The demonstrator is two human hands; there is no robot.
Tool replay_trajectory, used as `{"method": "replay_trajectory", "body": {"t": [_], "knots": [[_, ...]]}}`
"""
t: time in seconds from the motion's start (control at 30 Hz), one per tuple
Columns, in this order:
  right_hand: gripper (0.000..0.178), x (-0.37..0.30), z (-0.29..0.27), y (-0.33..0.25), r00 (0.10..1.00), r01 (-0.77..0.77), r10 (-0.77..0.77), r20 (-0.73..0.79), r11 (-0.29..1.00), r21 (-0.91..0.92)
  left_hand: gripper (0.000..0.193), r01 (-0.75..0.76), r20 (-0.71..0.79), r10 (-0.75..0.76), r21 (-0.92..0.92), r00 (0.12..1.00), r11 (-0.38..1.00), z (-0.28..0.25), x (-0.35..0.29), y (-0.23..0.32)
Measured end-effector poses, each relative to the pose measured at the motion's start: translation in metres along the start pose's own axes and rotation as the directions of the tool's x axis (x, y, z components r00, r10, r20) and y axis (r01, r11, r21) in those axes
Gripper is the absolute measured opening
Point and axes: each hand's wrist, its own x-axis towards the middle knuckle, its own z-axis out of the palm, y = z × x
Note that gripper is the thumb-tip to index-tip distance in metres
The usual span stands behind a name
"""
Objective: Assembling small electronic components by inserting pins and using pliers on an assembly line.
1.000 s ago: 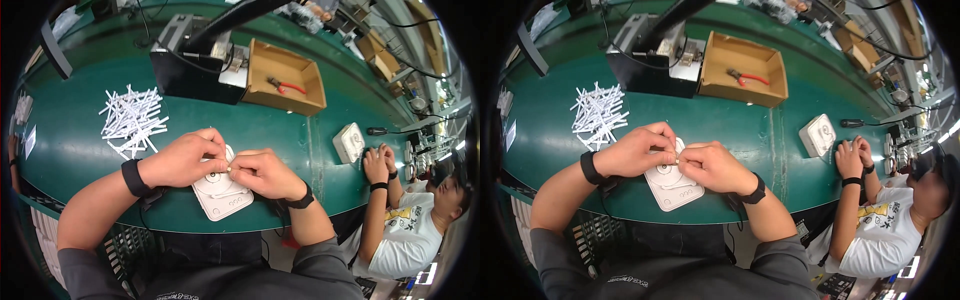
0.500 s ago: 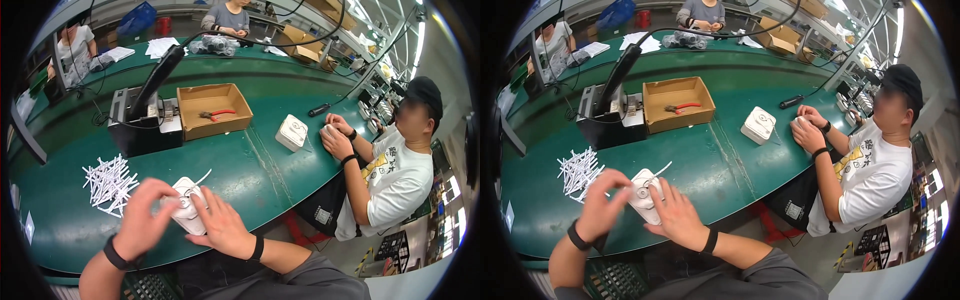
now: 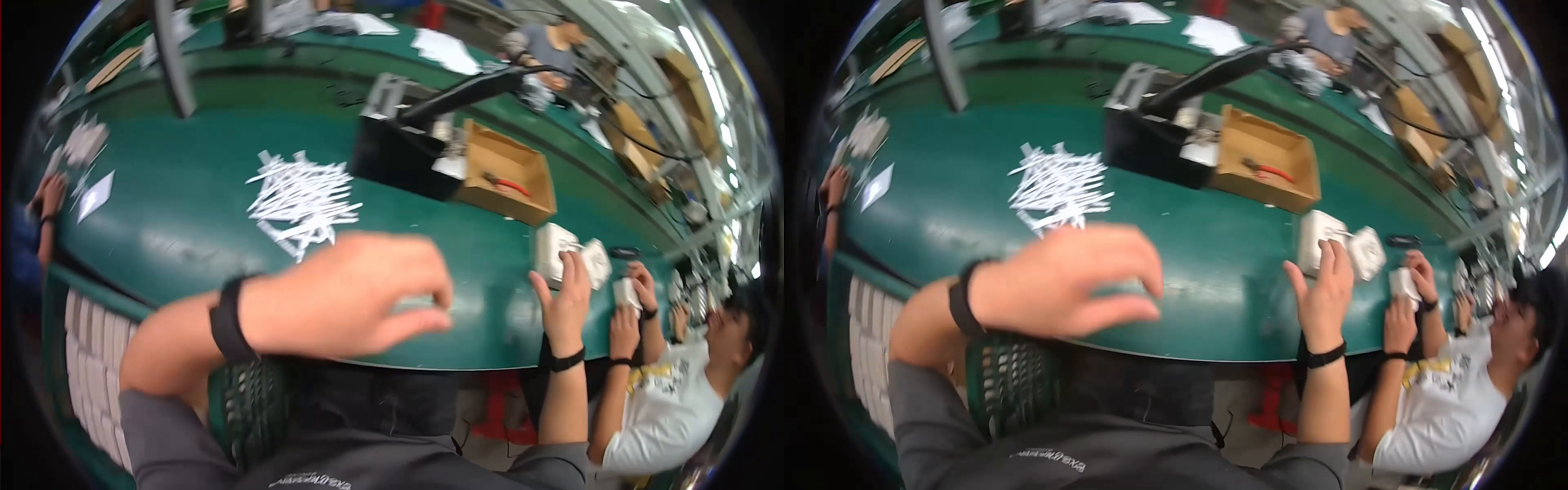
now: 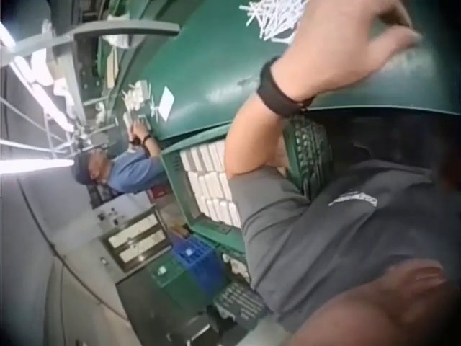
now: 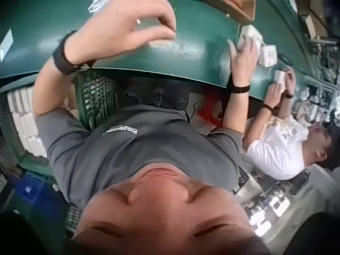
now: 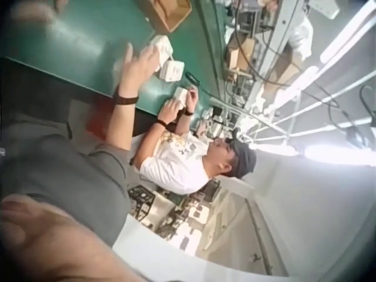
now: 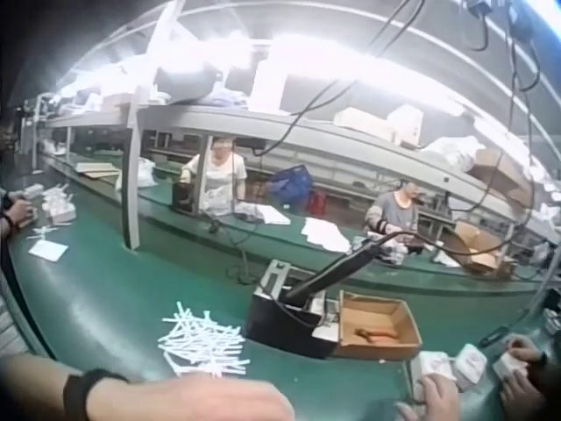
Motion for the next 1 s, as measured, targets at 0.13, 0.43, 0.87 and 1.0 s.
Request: {"method": "replay_trajectory", "body": {"t": [0.13, 0.43, 0.87, 1.0], "knots": [[0.044, 0.024, 0.003, -0.067, 0.966, 0.081, -0.175, 0.19, 0.904, 0.42, 0.011, 0.253, -0.201, -0.236, 0.061, 0.951, 0.966, -0.066, -0.021, 0.031], [0.03, 0.085, 0.087, -0.227, 0.794, 0.26, -0.54, 0.279, 0.716, 0.648, 0.018, 0.498, -0.554, -0.388, 0.056, 0.736, 0.866, -0.108, -0.103, 0.149], [0.014, 0.091, 0.094, -0.205, 0.845, 0.042, -0.425, 0.324, 0.658, 0.752, 0.038, 0.959, -0.507, -0.856, 0.278, 0.103, -0.049, -0.007, -0.327, 0.096], [0.012, 0.067, 0.082, -0.143, 0.835, -0.287, -0.329, 0.442, 0.425, 0.859, 0.043, 0.976, -0.273, -0.959, 0.218, 0.082, 0.021, 0.027, -0.332, 0.097]]}}
